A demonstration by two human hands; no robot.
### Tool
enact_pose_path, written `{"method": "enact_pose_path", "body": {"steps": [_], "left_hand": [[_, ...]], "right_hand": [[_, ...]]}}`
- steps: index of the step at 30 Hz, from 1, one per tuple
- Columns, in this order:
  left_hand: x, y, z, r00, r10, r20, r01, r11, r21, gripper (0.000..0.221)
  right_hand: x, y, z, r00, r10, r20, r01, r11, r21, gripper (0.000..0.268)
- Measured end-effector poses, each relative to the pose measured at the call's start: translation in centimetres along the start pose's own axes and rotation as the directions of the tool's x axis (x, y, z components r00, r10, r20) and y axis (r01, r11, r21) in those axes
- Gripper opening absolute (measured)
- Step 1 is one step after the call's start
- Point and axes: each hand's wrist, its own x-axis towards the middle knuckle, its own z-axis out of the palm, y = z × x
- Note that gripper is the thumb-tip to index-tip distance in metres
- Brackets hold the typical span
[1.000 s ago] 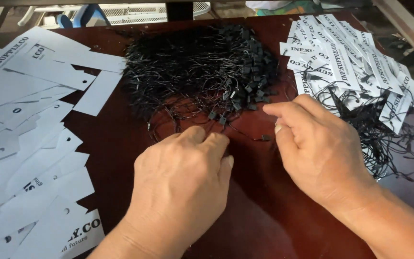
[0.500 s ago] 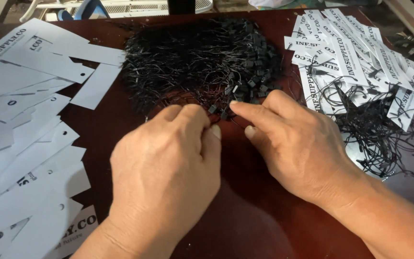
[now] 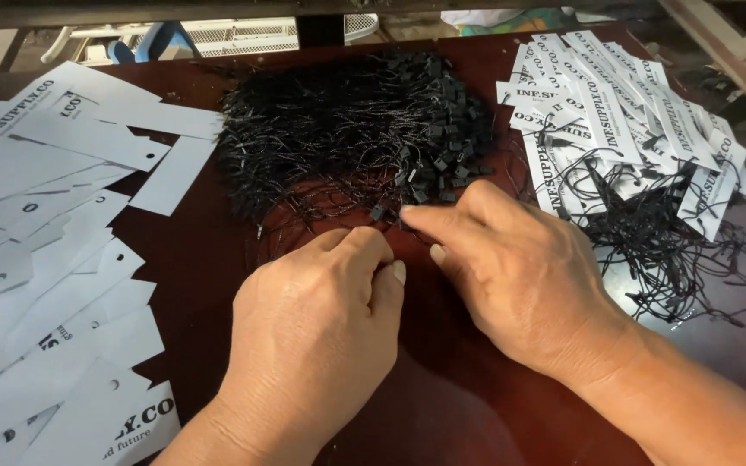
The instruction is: Attaching paper tags to plastic string fasteners by hand.
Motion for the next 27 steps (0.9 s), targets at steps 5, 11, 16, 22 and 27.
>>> {"method": "enact_pose_path", "body": {"steps": [5, 11, 16, 22, 27], "left_hand": [[0.0, 0.0, 0.0, 0.992, 0.06, -0.113, -0.063, 0.998, -0.029, 0.026], [0.1, 0.1, -0.2, 0.998, 0.0, -0.056, -0.003, 0.999, -0.043, 0.024], [0.1, 0.1, -0.1, 0.999, -0.003, -0.042, 0.001, 0.999, -0.048, 0.024], [0.0, 0.4, -0.2, 0.999, 0.022, -0.043, -0.025, 0.997, -0.066, 0.024], [0.5, 1.9, -0.6, 0.991, 0.028, -0.128, -0.048, 0.987, -0.152, 0.012]], "right_hand": [[0.0, 0.0, -0.1, 0.997, -0.053, -0.053, 0.056, 0.996, 0.063, 0.028], [-0.3, 0.1, 0.1, 0.992, 0.117, 0.056, -0.118, 0.993, 0.003, 0.007], [-0.4, 0.4, 0.4, 0.989, 0.14, 0.038, -0.142, 0.989, 0.033, 0.004], [-0.5, 0.8, -0.2, 0.956, 0.29, 0.054, -0.295, 0.936, 0.194, 0.014], [1.9, -0.8, -2.7, 0.749, 0.65, 0.128, -0.649, 0.679, 0.343, 0.008]]}}
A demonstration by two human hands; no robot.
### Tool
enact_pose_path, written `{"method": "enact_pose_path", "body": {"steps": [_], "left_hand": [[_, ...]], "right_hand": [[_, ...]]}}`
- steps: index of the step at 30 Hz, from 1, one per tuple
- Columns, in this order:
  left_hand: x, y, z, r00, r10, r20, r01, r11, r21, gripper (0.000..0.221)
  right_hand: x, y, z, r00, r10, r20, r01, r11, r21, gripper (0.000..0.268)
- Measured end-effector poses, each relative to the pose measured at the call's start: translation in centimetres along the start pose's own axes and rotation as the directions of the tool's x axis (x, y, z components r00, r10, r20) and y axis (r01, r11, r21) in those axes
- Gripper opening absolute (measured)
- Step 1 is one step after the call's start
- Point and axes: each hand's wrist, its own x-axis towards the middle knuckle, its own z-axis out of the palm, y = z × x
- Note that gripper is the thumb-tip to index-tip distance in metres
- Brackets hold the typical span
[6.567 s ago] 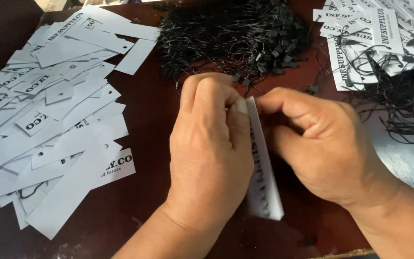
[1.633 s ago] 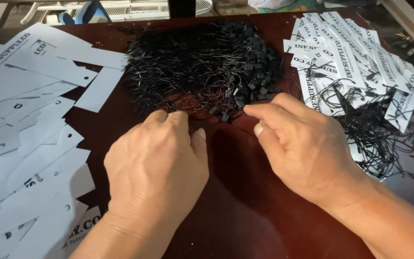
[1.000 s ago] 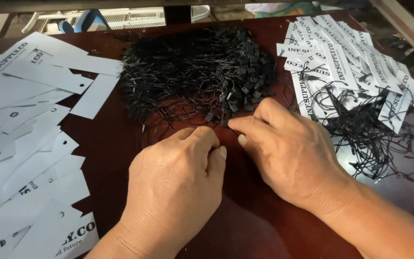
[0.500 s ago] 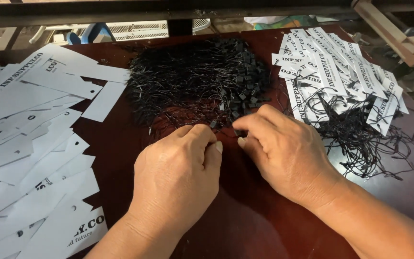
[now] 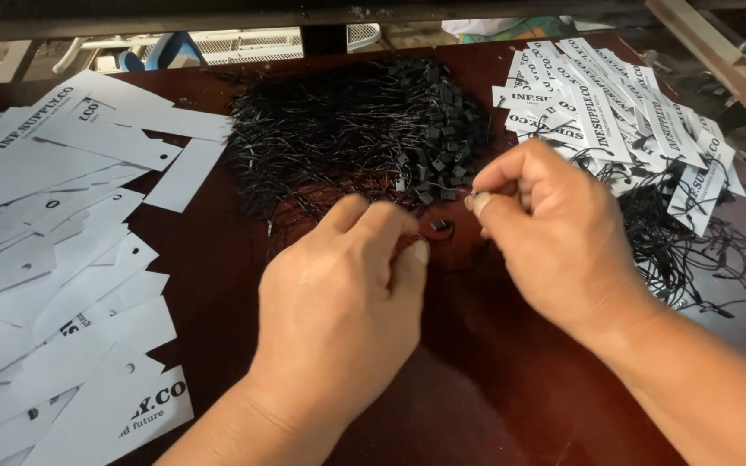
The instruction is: Attaching paper tags to plastic string fasteners by hand.
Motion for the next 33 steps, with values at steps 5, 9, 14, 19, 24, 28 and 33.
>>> {"method": "enact_pose_path", "body": {"steps": [5, 9, 14, 19, 24, 28, 33], "left_hand": [[2.3, 2.2, -1.0, 0.939, -0.248, 0.238, 0.261, 0.965, -0.027, 0.014], [3.7, 2.3, -0.5, 0.931, -0.268, 0.25, 0.296, 0.952, -0.082, 0.037], [5.6, 1.3, 1.9, 0.983, -0.004, 0.186, 0.037, 0.984, -0.176, 0.059], [7.8, 0.2, 1.9, 0.971, -0.118, 0.209, 0.12, 0.993, 0.005, 0.014], [7.9, -0.4, 0.9, 0.943, -0.203, 0.265, 0.204, 0.979, 0.026, 0.016], [7.8, -1.2, 1.0, 0.969, -0.165, 0.183, 0.166, 0.986, 0.01, 0.014], [7.7, -1.0, -0.4, 0.958, -0.222, 0.179, 0.23, 0.973, -0.022, 0.016]], "right_hand": [[0.9, -1.1, -0.9, 0.991, 0.112, 0.071, -0.114, 0.993, 0.018, 0.005], [1.0, -1.3, -0.6, 0.991, 0.099, 0.086, -0.111, 0.982, 0.155, 0.012], [1.0, -0.9, -0.5, 0.998, -0.042, 0.045, 0.031, 0.976, 0.217, 0.013], [2.2, 1.3, -1.4, 0.988, 0.031, -0.149, 0.003, 0.976, 0.218, 0.012], [3.1, 5.5, -2.4, 0.921, 0.099, -0.376, 0.09, 0.887, 0.454, 0.011], [3.0, 7.8, -4.0, 0.882, 0.2, -0.426, 0.116, 0.784, 0.61, 0.014], [0.9, 7.3, -4.9, 0.92, 0.076, -0.384, 0.108, 0.893, 0.437, 0.015]]}}
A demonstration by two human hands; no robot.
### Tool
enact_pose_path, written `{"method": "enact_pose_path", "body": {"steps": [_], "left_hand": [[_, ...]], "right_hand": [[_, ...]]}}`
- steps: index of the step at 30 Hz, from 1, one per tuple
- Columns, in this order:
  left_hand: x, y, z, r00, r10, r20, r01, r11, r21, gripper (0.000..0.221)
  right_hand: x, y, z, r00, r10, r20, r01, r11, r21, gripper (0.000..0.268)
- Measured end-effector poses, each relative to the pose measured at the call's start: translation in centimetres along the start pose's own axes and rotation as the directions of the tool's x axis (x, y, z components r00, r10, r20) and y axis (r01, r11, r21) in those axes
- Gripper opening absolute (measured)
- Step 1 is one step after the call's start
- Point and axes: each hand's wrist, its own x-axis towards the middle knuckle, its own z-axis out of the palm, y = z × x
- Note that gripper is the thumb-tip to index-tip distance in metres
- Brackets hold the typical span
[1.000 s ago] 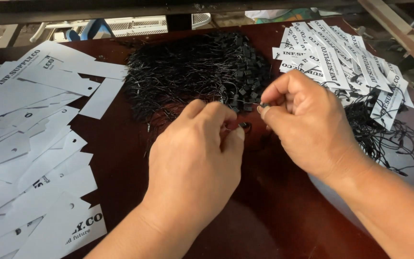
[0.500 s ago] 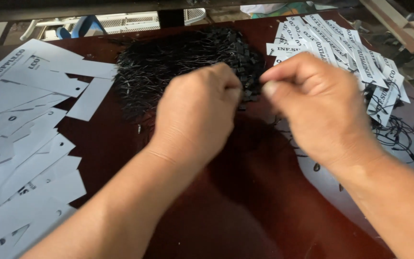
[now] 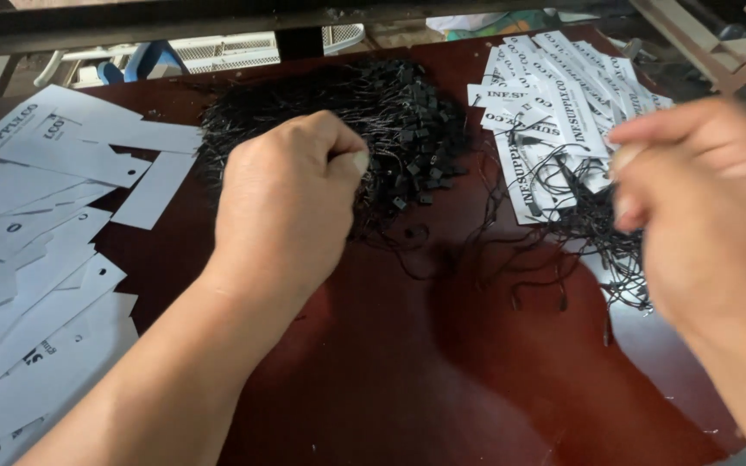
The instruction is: Attaching paper tags to plastic string fasteners by hand.
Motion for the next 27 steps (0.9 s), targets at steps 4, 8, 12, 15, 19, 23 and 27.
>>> {"method": "enact_pose_path", "body": {"steps": [4, 8, 12, 15, 19, 23, 27], "left_hand": [[-1.8, 1.6, -2.1, 0.985, -0.141, 0.102, 0.148, 0.987, -0.062, 0.022], [-3.8, 2.8, -3.4, 0.977, -0.171, 0.124, 0.183, 0.979, -0.088, 0.016], [-6.0, 4.7, -4.0, 0.946, -0.22, 0.237, 0.256, 0.958, -0.131, 0.005], [-7.3, 6.7, -4.8, 0.871, -0.3, 0.39, 0.412, 0.878, -0.245, 0.028], [-8.2, 4.2, -2.8, 0.898, -0.173, 0.404, 0.377, 0.776, -0.506, 0.066], [-7.7, 4.2, -3.5, 0.82, -0.285, 0.497, 0.481, 0.813, -0.328, 0.053], [-7.2, 4.4, -3.5, 0.799, -0.288, 0.529, 0.51, 0.791, -0.339, 0.03]], "right_hand": [[-2.4, -2.8, 0.9, 0.977, 0.148, 0.154, -0.088, 0.936, -0.34, 0.015], [-3.4, -3.8, 1.4, 0.947, 0.212, 0.24, -0.089, 0.894, -0.439, 0.016], [-4.9, -5.3, 2.1, 0.82, -0.202, 0.536, 0.382, 0.89, -0.249, 0.032], [-5.9, -6.5, 2.9, 0.76, -0.121, 0.638, 0.054, 0.991, 0.124, 0.058], [-6.9, -5.5, 3.8, 0.642, 0.102, 0.76, -0.345, 0.923, 0.168, 0.05], [-7.3, -4.7, 4.3, 0.694, 0.054, 0.718, -0.198, 0.973, 0.118, 0.006], [-6.7, -5.1, 4.6, 0.738, 0.095, 0.668, -0.083, 0.995, -0.05, 0.009]]}}
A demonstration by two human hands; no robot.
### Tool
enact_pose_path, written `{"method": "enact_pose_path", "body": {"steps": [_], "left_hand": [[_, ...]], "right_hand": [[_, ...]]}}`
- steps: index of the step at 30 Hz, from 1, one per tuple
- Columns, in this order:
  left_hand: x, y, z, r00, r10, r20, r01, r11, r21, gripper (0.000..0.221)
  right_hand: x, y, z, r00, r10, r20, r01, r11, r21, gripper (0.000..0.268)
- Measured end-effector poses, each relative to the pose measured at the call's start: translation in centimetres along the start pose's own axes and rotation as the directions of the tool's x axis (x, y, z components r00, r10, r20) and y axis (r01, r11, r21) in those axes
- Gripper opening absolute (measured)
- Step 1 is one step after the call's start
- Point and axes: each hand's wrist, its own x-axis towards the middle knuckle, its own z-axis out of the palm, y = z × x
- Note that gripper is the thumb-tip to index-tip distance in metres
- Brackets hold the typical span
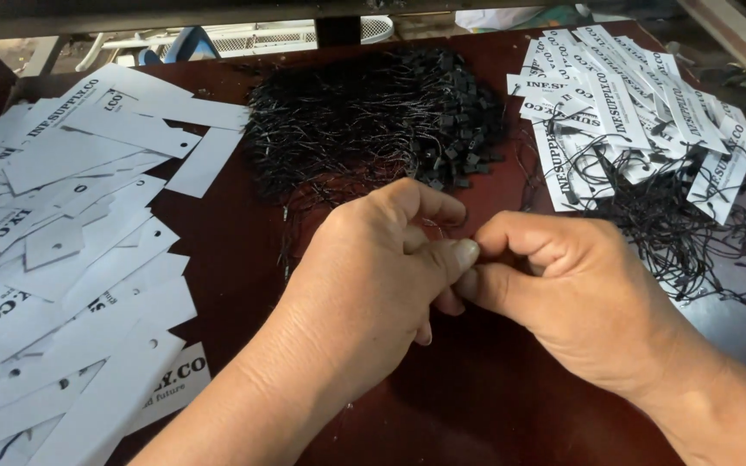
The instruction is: Attaching paper tags to plastic string fasteners by hand.
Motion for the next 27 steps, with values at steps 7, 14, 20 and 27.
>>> {"method": "enact_pose_path", "body": {"steps": [7, 14, 20, 27], "left_hand": [[1.7, -3.4, -2.3, 0.89, 0.237, -0.39, -0.038, 0.889, 0.456, 0.026], [3.4, -8.4, -11.1, 0.622, 0.507, -0.597, 0.224, 0.615, 0.756, 0.046], [3.2, -8.3, -12.4, 0.591, 0.308, -0.746, 0.379, 0.71, 0.594, 0.079], [2.8, -9.8, -13.5, 0.616, 0.295, -0.731, 0.535, 0.525, 0.662, 0.069]], "right_hand": [[0.0, 1.3, 0.1, 0.979, 0.033, -0.202, -0.098, 0.942, -0.321, 0.01], [-0.1, 1.2, 0.5, 0.969, 0.063, -0.237, -0.151, 0.916, -0.373, 0.012], [-0.4, 1.2, 0.6, 0.969, 0.093, -0.228, -0.169, 0.925, -0.34, 0.01], [-0.4, 0.9, 0.6, 0.97, 0.104, -0.22, -0.177, 0.922, -0.343, 0.011]]}}
